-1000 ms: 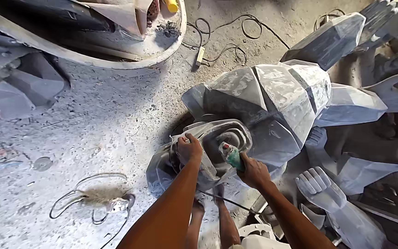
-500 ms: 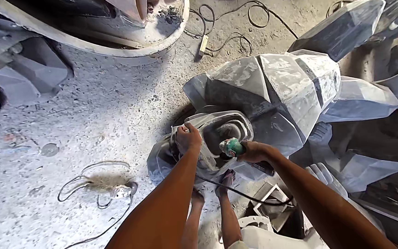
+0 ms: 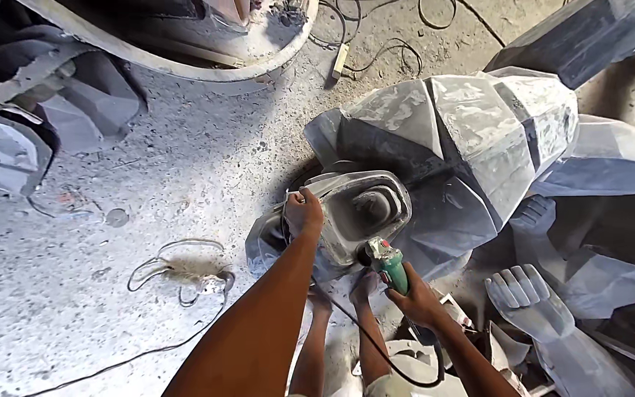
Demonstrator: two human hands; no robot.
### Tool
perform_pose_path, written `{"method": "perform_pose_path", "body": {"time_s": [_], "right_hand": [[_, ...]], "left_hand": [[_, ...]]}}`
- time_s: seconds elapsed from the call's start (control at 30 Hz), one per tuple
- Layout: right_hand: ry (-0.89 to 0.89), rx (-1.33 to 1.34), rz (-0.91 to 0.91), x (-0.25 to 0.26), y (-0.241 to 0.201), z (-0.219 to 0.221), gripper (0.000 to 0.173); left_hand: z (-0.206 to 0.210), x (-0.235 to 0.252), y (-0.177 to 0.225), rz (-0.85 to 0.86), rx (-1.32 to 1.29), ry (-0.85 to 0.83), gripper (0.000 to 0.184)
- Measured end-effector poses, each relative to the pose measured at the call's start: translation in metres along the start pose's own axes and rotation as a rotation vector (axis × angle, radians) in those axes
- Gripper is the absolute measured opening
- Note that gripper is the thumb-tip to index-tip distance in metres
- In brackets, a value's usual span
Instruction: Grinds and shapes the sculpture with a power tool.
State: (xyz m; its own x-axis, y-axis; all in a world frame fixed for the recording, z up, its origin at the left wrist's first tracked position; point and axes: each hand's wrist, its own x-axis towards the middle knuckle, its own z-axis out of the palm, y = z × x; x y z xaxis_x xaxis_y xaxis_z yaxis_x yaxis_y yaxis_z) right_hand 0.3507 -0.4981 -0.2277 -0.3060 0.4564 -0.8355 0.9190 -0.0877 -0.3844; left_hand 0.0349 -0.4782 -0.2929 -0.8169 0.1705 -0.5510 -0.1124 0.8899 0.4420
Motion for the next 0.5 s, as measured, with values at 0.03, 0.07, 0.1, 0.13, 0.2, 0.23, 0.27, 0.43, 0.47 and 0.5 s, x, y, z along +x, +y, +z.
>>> {"method": "perform_pose_path", "body": {"time_s": [0.03, 0.07, 0.1, 0.13, 0.2, 0.23, 0.27, 0.43, 0.47, 0.5], "right_hand": [[0.023, -0.084, 0.031, -0.001, -0.003, -0.002, 0.068], [0.036, -0.140, 0.051, -0.001, -0.005, -0.004, 0.068], [0.033, -0.160, 0.052, 0.000, -0.005, -0.006, 0.069], [0.021, -0.140, 0.031, 0.001, -0.005, -0.006, 0.069], [-0.026, -0.012, -0.033, 0.000, -0.002, -0.004, 0.068], [-0.058, 0.072, -0.059, -0.002, 0.000, -0.003, 0.068], [-0.097, 0.169, -0.079, -0.005, 0.003, -0.002, 0.068], [-0.281, 0.560, -0.140, -0.021, 0.007, 0.005, 0.065], [-0.290, 0.598, -0.146, -0.024, 0.004, 0.006, 0.065], [-0.289, 0.626, -0.151, -0.024, 0.001, 0.008, 0.064]], "left_hand": [[0.000, 0.000, 0.000, 0.001, 0.000, -0.001, 0.054], [0.000, -0.001, 0.000, 0.003, -0.002, 0.000, 0.054], [0.001, -0.001, 0.000, 0.004, -0.008, 0.004, 0.054], [0.002, -0.001, 0.000, 0.006, -0.014, 0.009, 0.054], [0.002, -0.002, 0.000, 0.005, -0.010, 0.013, 0.055], [0.002, -0.002, 0.000, -0.001, -0.002, 0.017, 0.056], [0.002, -0.002, 0.001, -0.004, 0.001, 0.019, 0.056], [0.004, -0.002, 0.000, -0.013, -0.008, 0.037, 0.056], [0.005, -0.002, -0.001, -0.013, -0.008, 0.036, 0.057], [0.005, -0.001, -0.001, -0.014, -0.008, 0.035, 0.057]]}}
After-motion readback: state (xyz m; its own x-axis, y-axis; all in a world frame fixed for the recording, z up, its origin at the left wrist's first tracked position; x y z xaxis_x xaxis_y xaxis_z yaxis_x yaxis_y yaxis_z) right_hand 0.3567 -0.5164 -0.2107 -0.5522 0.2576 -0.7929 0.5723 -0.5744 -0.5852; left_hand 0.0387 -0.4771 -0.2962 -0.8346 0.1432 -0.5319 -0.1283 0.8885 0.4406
